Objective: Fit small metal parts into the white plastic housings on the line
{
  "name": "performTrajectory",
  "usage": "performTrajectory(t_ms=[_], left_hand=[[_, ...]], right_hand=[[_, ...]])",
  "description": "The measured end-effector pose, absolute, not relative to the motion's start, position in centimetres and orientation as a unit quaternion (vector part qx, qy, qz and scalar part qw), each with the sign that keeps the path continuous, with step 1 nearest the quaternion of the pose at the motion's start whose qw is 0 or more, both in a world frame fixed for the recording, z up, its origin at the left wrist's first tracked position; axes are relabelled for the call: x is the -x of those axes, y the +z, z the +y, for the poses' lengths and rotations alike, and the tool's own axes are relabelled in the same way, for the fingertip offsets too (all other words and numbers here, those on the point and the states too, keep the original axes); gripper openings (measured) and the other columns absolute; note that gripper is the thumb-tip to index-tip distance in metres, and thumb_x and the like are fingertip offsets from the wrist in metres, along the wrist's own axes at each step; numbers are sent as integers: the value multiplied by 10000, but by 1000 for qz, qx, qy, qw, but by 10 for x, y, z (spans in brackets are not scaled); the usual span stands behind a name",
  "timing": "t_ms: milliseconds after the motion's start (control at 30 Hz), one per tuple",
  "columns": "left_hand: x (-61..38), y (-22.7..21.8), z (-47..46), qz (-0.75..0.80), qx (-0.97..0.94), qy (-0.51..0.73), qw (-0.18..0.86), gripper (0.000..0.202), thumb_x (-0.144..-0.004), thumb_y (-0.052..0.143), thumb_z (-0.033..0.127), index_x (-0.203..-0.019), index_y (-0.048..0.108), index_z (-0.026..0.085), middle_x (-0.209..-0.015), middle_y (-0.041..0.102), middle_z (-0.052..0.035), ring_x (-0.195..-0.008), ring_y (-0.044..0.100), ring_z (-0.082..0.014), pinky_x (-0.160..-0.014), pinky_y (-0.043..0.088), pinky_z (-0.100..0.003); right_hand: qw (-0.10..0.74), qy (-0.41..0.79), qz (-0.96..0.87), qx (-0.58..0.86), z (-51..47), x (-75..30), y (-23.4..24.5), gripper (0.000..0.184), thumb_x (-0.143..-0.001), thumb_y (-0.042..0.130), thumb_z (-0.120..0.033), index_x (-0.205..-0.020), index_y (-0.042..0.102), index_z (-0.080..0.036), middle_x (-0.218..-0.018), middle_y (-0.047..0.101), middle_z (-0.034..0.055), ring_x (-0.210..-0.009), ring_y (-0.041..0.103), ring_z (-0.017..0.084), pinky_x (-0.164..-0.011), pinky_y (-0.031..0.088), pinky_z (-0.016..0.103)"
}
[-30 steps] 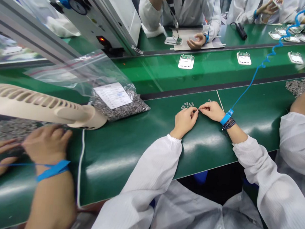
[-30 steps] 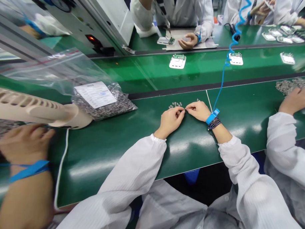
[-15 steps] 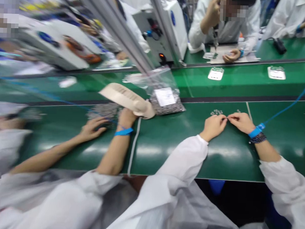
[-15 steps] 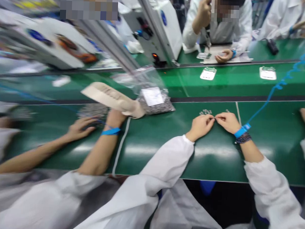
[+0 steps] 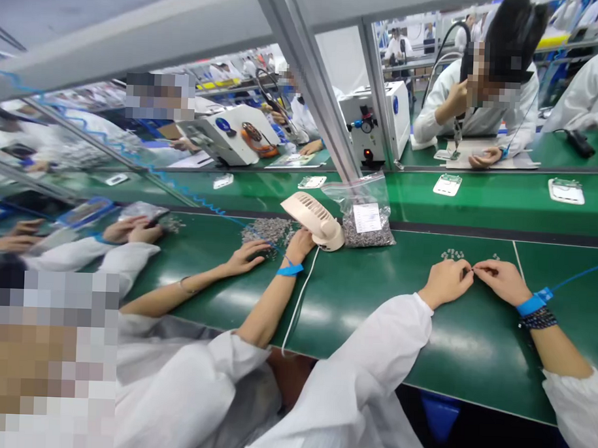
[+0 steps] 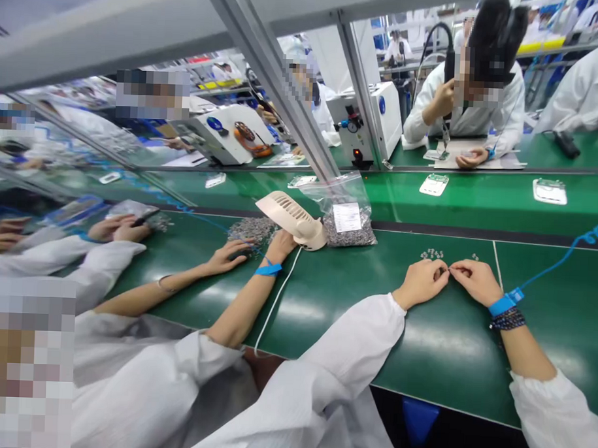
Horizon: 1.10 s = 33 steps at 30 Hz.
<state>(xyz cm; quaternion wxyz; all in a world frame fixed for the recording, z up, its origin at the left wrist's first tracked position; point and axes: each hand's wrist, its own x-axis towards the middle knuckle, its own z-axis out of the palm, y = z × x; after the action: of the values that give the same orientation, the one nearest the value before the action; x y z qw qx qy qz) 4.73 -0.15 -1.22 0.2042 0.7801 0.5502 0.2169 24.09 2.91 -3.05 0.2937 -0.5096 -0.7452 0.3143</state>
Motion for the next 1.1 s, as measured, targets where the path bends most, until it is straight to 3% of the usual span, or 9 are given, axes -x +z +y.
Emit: performTrajectory(t_ms=[200,367,567,767,933,1100], left_hand=[[-45,-16,0,543,-789,211,193,295,-1022,469,424,-976,694,240,-815,710,-6,-844,666,-185,-763,488,-290],[-43,-16,1,538,-800,202,175,263,-1025,471,379,-1028,695,241,-876,721,-24,-878,670,-191,-762,477,-284],[-42,-14,3,534,-801,205,178,262,-1017,479,376,-988,698,235,-838,713,-28,-843,661,-188,-728,437,-274],[-40,-15,8,531,-803,196,188,253,-999,489,371,-941,693,234,-759,684,-11,-795,640,-192,-678,385,-286],[-39,-12,7,534,-799,197,196,263,-986,497,381,-864,672,229,-719,663,0,-771,626,-186,-677,373,-295],[-39,-12,7,536,-799,190,193,262,-984,506,373,-840,669,228,-721,664,2,-765,622,-180,-682,373,-299]], right_hand=[[311,315,-746,498,28,-238,-31,367,-824,597,-488,-847,796,-181,-734,750,64,-608,645,180,-605,505,294],[366,308,-713,513,29,-236,-29,342,-792,640,-474,-809,795,-169,-665,722,59,-569,608,166,-573,482,282],[443,223,-622,606,43,-256,-25,260,-798,630,-371,-823,783,-162,-730,744,62,-654,657,180,-671,519,295],[340,157,-618,691,52,-278,-24,203,-772,676,-231,-934,793,-194,-839,758,29,-756,676,186,-780,523,311],[267,116,-702,650,49,-260,-22,228,-851,700,-280,-1053,788,-223,-1042,737,47,-893,671,188,-824,513,303],[231,117,-731,632,50,-253,-26,155,-921,650,-256,-978,791,-225,-1048,726,49,-940,667,177,-820,500,278]])
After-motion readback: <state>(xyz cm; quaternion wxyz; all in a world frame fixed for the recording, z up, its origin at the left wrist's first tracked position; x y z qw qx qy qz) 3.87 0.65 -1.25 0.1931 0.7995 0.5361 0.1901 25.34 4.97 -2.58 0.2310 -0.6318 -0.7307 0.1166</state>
